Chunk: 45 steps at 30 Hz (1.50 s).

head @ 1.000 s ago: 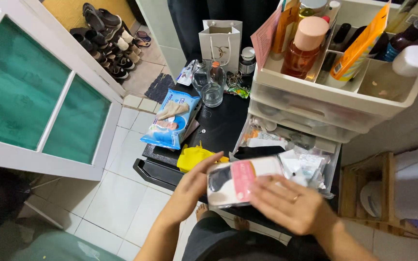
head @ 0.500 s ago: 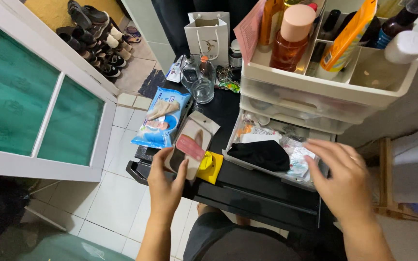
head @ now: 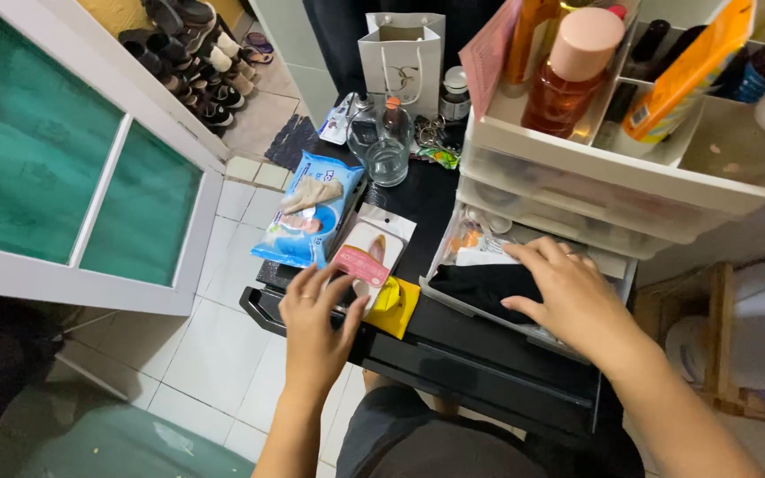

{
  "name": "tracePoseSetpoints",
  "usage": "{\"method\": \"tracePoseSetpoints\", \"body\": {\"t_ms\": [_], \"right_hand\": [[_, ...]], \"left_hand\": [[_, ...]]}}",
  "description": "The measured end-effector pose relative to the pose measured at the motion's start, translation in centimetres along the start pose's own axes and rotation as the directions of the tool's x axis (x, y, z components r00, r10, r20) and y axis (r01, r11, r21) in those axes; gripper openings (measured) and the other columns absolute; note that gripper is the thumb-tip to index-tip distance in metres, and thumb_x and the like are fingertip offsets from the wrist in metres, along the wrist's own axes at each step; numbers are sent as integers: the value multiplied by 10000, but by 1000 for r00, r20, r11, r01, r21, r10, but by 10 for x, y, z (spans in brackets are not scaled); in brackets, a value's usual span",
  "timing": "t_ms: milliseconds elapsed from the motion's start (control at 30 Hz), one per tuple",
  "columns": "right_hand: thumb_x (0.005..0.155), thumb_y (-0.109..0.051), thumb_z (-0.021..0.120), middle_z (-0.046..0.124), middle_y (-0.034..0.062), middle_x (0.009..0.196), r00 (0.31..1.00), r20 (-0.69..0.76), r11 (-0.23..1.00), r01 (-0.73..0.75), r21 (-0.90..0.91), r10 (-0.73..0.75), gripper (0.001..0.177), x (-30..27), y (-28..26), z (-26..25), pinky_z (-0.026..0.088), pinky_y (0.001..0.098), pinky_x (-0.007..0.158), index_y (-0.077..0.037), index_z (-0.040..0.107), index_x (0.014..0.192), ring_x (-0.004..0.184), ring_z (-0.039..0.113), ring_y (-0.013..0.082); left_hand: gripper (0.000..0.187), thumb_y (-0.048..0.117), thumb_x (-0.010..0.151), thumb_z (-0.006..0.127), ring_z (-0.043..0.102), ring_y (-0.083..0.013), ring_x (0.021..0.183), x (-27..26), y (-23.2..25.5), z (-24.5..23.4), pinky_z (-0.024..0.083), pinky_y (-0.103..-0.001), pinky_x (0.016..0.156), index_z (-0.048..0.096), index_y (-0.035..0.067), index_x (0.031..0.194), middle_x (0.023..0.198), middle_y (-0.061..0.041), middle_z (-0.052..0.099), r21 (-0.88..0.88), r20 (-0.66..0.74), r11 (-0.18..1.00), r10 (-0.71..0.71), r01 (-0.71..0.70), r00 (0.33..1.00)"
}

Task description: The person removes items from a plastic drawer unit, sorts them, and places them back in an organized way. They handle jewelry, small containers, and packaged items, moving them between drawers and the table surface.

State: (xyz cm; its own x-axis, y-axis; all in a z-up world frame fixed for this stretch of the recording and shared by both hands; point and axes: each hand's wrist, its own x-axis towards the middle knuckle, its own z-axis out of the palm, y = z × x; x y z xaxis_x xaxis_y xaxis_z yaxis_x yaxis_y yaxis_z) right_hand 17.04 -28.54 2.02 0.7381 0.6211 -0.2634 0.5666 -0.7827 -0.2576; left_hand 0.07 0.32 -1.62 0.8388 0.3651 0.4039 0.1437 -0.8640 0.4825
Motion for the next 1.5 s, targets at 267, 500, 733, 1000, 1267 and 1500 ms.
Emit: {"method": "tracePoseSetpoints", "body": {"t_ms": [267,500,733,1000,1267,1500], "right_hand": [[830,-148,749,748,76,1069,984,-171,952,88,292,-38,258,-17,-4,-11,603,486,884,-183,658,1068,1024,758,349],[893,-271,752,465,18,556,940,-284,904,-55,423,190,264,-29,16,3,321,335,500,-247,663,1140,462,405,169],[962,-108,714,703,46,935,866,-396,633,125,764,306,220,-34,24,7,472,229,747,-84,615,1157,801,594,87],[972,-46,688,669,67,980,831,-460,419,314,852,312,212,-40,29,15,475,217,827,-52,578,1152,891,596,96],[930,-184,686,661,118,1166,808,-403,97,403,910,430,360,-50,14,10,496,249,993,-35,541,1224,1077,623,145],[931,-4,592,637,262,1327,810,-306,-21,364,931,500,495,-62,-3,10,629,490,778,-45,429,1397,1188,667,373]], "left_hand": [[253,319,881,795,518,-319,1340,-2,3,-1,270,-579,1188,749,209,1103,1238,-19,696,-32,103,998,60,-57,993],[169,186,970,687,500,-344,1384,10,25,-8,288,-585,1220,726,135,1127,1315,-67,673,-254,-60,956,136,-147,989],[212,128,996,658,631,-296,1254,30,77,8,394,-482,1167,670,82,1203,1249,-119,686,-556,-75,790,262,-258,962],[487,206,924,770,624,-264,1234,50,119,36,461,-357,1083,565,93,1351,1306,-104,654,-711,21,675,303,-199,953],[434,-18,847,448,617,-131,921,81,114,47,453,-252,820,644,94,1218,1106,-31,706,-787,142,612,306,-80,941],[499,12,837,362,501,-88,530,103,111,-16,433,-231,480,615,149,1244,855,-36,622,-793,266,598,170,116,949]]}}
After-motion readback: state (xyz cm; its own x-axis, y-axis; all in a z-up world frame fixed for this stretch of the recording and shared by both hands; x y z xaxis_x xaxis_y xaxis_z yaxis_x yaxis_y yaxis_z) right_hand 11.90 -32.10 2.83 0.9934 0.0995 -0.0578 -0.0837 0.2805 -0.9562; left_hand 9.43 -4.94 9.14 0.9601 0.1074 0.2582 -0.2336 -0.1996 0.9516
